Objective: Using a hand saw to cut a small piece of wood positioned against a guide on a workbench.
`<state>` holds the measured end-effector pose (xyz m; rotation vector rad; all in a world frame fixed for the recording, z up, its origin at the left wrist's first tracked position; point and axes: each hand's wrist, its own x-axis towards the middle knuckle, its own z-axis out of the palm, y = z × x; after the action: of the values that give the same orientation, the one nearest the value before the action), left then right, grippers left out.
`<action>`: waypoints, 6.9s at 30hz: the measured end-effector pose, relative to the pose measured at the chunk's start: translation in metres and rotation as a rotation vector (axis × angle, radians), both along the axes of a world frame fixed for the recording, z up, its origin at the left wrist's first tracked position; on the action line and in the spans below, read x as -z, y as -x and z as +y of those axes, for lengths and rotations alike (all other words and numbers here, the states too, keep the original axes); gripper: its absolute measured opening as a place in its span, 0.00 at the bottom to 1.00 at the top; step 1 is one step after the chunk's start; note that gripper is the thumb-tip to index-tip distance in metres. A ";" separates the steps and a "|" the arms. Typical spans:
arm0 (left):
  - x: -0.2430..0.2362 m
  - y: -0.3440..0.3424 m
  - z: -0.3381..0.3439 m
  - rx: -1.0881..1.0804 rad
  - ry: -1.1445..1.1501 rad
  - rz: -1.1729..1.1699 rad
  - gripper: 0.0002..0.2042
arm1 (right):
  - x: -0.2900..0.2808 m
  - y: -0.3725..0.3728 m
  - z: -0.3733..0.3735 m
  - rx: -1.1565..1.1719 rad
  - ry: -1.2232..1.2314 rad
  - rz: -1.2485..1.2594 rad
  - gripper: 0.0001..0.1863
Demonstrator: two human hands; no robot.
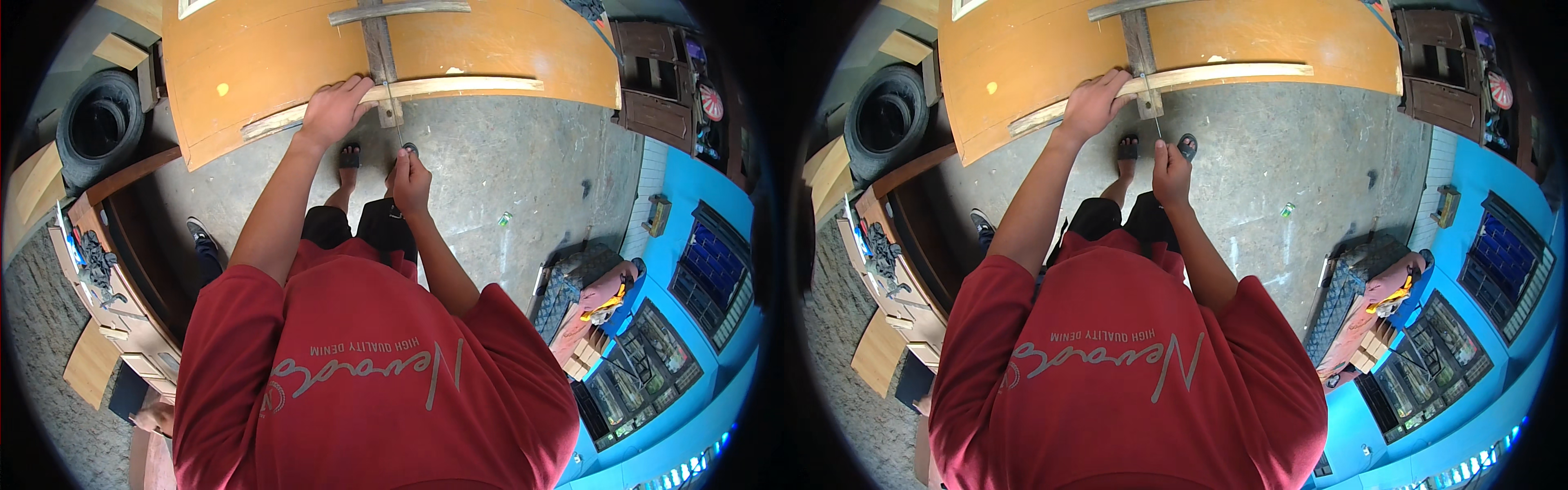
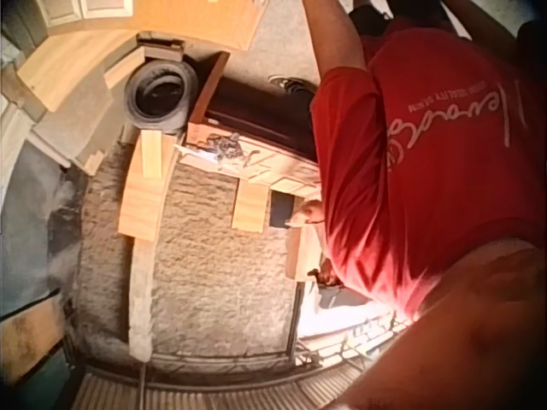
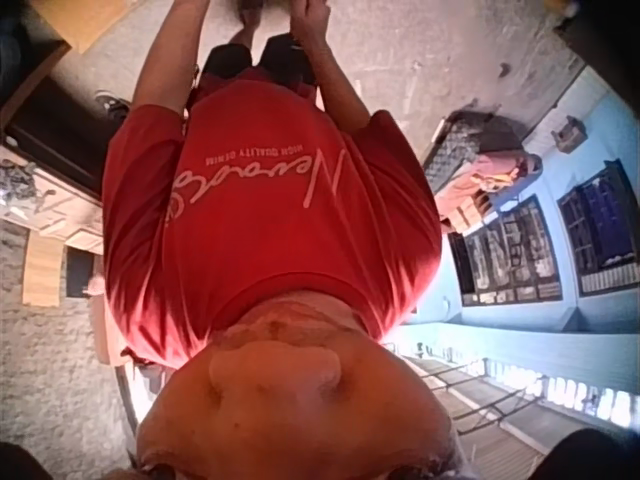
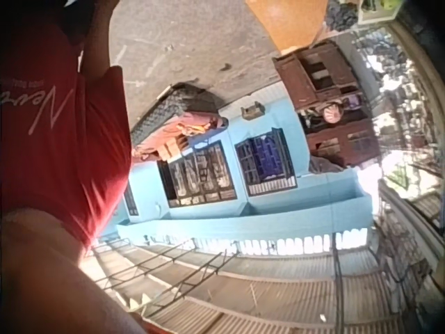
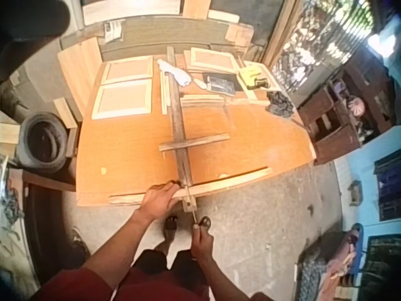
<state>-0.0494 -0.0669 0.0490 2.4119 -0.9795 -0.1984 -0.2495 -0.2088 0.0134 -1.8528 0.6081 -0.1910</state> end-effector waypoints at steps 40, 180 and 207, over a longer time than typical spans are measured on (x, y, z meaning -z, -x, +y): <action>-0.004 0.001 -0.001 0.002 0.033 -0.018 0.15 | -0.009 0.000 0.004 0.001 0.066 0.108 0.21; -0.004 -0.005 0.001 0.025 0.005 0.030 0.16 | -0.009 0.052 0.010 0.039 0.031 0.057 0.20; -0.009 -0.006 -0.005 0.029 0.023 0.026 0.15 | -0.012 -0.057 -0.004 0.004 0.057 0.081 0.22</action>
<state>-0.0439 -0.0715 0.0576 2.3698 -1.0006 -0.2273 -0.1926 -0.2128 0.0251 -1.9219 0.6684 -0.1384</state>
